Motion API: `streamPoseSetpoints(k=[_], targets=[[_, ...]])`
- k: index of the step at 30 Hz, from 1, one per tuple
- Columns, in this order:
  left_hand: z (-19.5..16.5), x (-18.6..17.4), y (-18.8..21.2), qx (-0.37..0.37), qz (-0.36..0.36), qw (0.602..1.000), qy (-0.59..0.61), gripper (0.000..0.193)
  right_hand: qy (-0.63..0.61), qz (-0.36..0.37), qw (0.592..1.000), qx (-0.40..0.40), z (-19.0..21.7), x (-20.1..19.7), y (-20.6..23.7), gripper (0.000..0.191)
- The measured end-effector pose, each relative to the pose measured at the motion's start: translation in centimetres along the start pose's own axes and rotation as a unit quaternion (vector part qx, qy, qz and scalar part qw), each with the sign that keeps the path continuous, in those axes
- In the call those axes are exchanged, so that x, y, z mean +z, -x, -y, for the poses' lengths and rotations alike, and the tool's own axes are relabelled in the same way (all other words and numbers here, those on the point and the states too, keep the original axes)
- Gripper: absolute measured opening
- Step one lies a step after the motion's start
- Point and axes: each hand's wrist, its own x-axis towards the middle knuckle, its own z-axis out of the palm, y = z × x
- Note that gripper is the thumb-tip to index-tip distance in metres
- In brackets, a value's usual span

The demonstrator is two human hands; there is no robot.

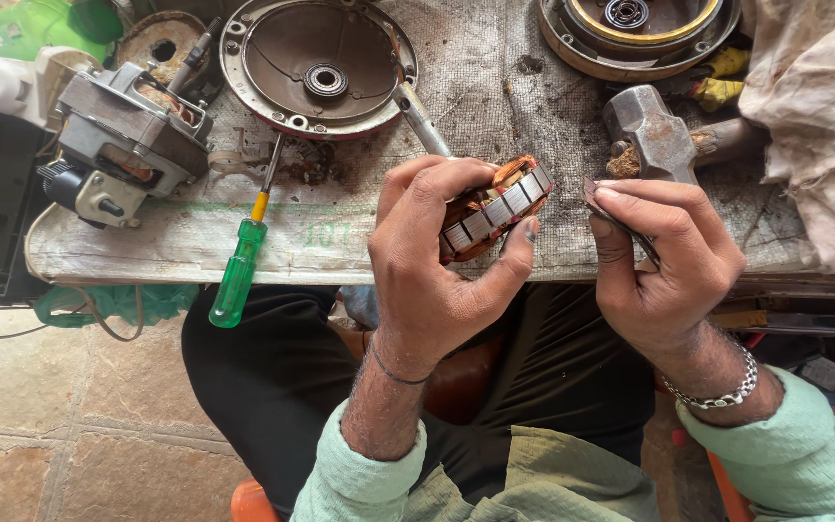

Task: The person uses a metal pick to scrape and clean the copper windings of a motor armature. Then they apply grease from a tube into the bearing of a motor housing and rotate the bearing to spread the lubricant.

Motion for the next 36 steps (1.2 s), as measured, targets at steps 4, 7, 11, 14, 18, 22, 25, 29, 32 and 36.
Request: streamPoseSetpoints(k=[4, 7, 11, 14, 18, 22, 25, 29, 32, 36], targets=[[0.2, -0.1, 0.0, -0.016, -0.003, 1.0, 0.019, 0.035, 0.001, 0.002, 1.0, 0.001, 0.1, -0.1, 0.0, 0.018], [0.4, -0.2, 0.0, -0.026, -0.001, 0.999, 0.03, 0.035, -0.002, 0.005, 1.0, 0.0, 0.0, -0.1, 0.1, 0.018], [0.7, -0.3, 0.0, 0.017, -0.003, 1.0, 0.009, 0.035, -0.007, 0.004, 1.0, -0.003, -0.1, 0.0, 0.1, 0.017], [0.8, -0.4, 0.0, 0.042, 0.0, 0.999, 0.011, 0.038, -0.005, 0.004, 1.0, -0.005, -0.2, 0.0, 0.1, 0.018], [0.8, -0.2, 0.2, 0.003, 0.003, 0.998, 0.068, 0.047, -0.005, 0.003, 1.0, -0.005, -0.2, 0.0, 0.2, 0.018], [1.2, 0.0, 0.2, 0.045, -0.005, 0.997, 0.068, 0.048, -0.002, 0.004, 1.0, -0.001, -0.2, 0.0, 0.3, 0.017], [1.5, -0.1, 0.2, 0.064, 0.0, 0.996, 0.061, 0.047, -0.003, 0.004, 1.0, 0.0, -0.2, 0.0, 0.3, 0.017], [1.5, -0.2, 0.2, 0.08, 0.014, 0.996, 0.042, 0.043, -0.003, 0.005, 1.0, 0.0, 0.0, 0.0, 0.1, 0.017], [1.5, -0.2, 0.1, 0.086, 0.02, 0.995, 0.04, 0.04, 0.001, 0.004, 1.0, -0.001, 0.1, 0.0, 0.0, 0.017], [1.6, -0.3, 0.1, 0.095, 0.024, 0.994, 0.04, 0.038, -0.003, 0.007, 1.0, -0.001, 0.2, -0.1, -0.1, 0.017]])
